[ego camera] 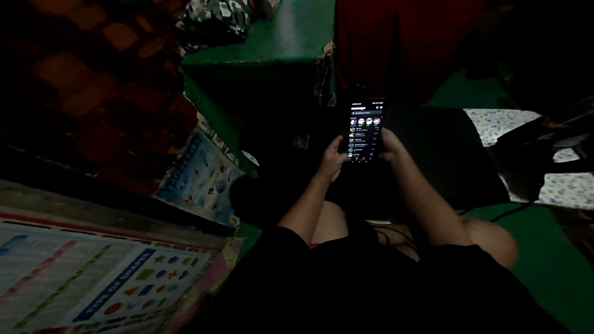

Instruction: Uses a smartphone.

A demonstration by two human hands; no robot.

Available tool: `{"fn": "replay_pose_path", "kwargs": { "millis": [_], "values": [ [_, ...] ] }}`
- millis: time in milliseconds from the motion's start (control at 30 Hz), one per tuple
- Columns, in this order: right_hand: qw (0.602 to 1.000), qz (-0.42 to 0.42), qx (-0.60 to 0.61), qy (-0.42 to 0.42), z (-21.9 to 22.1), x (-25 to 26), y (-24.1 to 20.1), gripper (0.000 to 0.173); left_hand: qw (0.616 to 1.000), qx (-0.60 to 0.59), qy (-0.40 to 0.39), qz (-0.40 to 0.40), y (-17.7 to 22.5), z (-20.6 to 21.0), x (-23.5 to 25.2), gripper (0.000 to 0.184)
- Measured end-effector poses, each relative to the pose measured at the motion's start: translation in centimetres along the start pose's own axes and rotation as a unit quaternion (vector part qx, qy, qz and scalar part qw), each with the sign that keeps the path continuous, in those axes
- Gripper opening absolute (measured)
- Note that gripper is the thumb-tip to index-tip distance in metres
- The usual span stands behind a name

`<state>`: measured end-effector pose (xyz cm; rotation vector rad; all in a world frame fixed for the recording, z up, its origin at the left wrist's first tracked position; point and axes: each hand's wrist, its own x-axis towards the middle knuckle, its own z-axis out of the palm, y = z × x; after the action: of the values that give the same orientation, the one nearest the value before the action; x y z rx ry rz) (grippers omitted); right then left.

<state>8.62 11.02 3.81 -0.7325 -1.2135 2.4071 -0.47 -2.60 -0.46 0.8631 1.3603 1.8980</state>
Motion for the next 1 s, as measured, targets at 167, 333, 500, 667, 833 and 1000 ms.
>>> {"fn": "replay_pose_path", "kwargs": {
  "millis": [167,333,500,667,833,1000],
  "values": [
    [0.999,0.007,0.034,0.008,-0.2,0.4,0.0,0.035,1.0,-0.015,-0.007,0.003,-0.5,-0.4,0.4,0.074],
    [0.998,0.01,0.056,-0.001,0.2,0.3,-0.2,0.027,1.0,-0.009,0.003,-0.011,-0.1,-0.2,0.1,0.076],
    [0.997,-0.021,0.072,-0.031,-0.6,1.0,0.3,0.025,1.0,-0.01,-0.003,-0.003,0.0,-0.1,0.0,0.074],
    [0.996,0.005,0.09,0.016,0.2,0.4,0.2,0.03,0.999,-0.014,-0.021,0.021,0.0,0.0,-0.1,0.072],
    [0.994,0.017,0.107,0.02,0.3,0.7,0.2,0.031,0.996,0.069,-0.049,0.032,-0.6,0.1,0.1,0.085],
    [0.993,0.005,0.115,0.011,0.0,0.7,0.3,0.032,0.965,0.252,-0.029,0.071,-0.7,0.6,-0.1,0.107]
  ]
}}
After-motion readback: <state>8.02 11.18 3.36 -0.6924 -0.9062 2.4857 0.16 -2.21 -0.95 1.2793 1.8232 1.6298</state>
